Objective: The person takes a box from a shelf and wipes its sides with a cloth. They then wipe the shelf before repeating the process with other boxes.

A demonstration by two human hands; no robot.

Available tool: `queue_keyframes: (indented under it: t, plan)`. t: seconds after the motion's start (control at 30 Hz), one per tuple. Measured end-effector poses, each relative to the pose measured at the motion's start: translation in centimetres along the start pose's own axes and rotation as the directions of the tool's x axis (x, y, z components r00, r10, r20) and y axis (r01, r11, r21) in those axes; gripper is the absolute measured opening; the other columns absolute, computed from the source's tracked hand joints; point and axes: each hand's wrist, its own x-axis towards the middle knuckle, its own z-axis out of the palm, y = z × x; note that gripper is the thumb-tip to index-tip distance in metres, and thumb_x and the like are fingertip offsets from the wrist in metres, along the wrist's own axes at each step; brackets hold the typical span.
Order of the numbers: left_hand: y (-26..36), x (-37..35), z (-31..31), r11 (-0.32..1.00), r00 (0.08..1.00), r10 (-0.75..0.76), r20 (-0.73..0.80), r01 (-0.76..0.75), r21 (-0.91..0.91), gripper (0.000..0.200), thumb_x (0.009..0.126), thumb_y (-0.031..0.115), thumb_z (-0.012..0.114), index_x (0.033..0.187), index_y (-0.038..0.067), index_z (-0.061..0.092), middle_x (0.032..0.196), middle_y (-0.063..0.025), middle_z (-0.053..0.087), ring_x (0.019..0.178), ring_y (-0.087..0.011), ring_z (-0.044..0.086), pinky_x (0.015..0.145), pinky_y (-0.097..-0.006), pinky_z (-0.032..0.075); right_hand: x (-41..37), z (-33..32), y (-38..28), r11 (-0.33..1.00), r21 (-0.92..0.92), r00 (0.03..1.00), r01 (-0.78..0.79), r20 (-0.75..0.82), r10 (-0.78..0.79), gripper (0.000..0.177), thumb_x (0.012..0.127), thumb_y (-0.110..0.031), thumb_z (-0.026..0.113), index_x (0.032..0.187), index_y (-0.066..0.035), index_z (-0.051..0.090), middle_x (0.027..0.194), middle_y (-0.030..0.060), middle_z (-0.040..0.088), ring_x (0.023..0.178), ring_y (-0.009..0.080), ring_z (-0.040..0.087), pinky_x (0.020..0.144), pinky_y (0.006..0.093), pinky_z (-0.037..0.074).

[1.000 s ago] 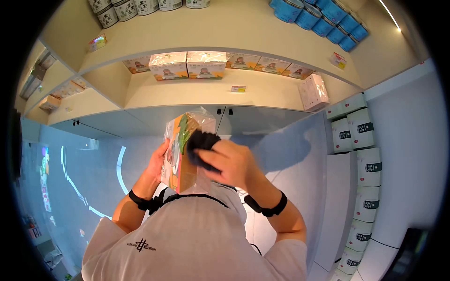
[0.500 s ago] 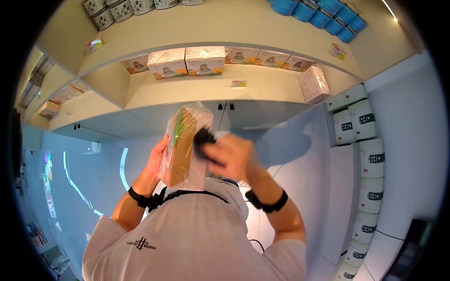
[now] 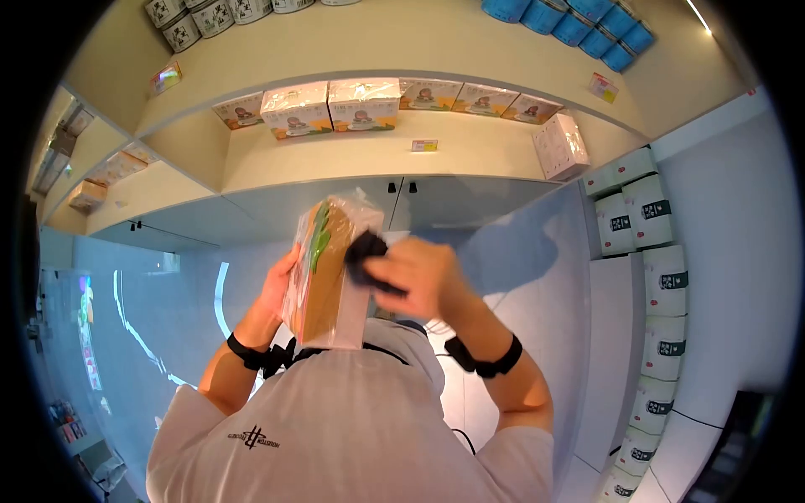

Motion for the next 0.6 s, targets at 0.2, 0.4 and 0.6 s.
queue_keyframes:
  t: [0.2,0.4,0.6]
  plan:
    - [-0.1,0.2,0.3,0.998,0.998,-0.043,0.045,0.040,0.051,0.040,0.102,0.044,0.055,0.113,0.007,0.064,0.098,-0.0064,0.072,0.084,-0.0171,0.071,0.074,-0.0326,0.059,0.1,-1.4,1.9,0.953,-0.163,0.918,-0.257,-0.351,0.187,0.032,0.070,-0.004,0.078,0.101,-0.008,0.070,0.082,0.0083,0.060,0.066,0.0282,0.059,0.057,0.0357,0.050]
    - [0.5,-0.1,3.1,0.989,0.971,-0.068,0.229,0.095,-0.111,0.048,0.105,0.040,0.047,0.131,0.001,0.058,0.115,-0.0154,0.072,0.097,-0.0254,0.073,0.085,-0.0389,0.060,2.0,0.3,-1.3,0.946,-0.203,0.956,-0.254,-0.203,0.213,0.036,0.074,-0.012,0.079,0.109,-0.012,0.069,0.089,0.0070,0.062,0.072,0.0285,0.063,0.062,0.0367,0.053]
    - [1.0,0.1,1.9,0.982,0.953,-0.042,0.301,0.095,-0.165,0.048,0.105,0.040,0.046,0.132,0.001,0.058,0.116,-0.0157,0.071,0.098,-0.0253,0.073,0.087,-0.0397,0.060,1.2,0.4,-1.4,0.995,-0.039,0.996,-0.087,-0.011,0.087,0.039,0.072,-0.012,0.078,0.110,-0.012,0.069,0.087,0.0068,0.061,0.072,0.0295,0.063,0.061,0.0369,0.053]
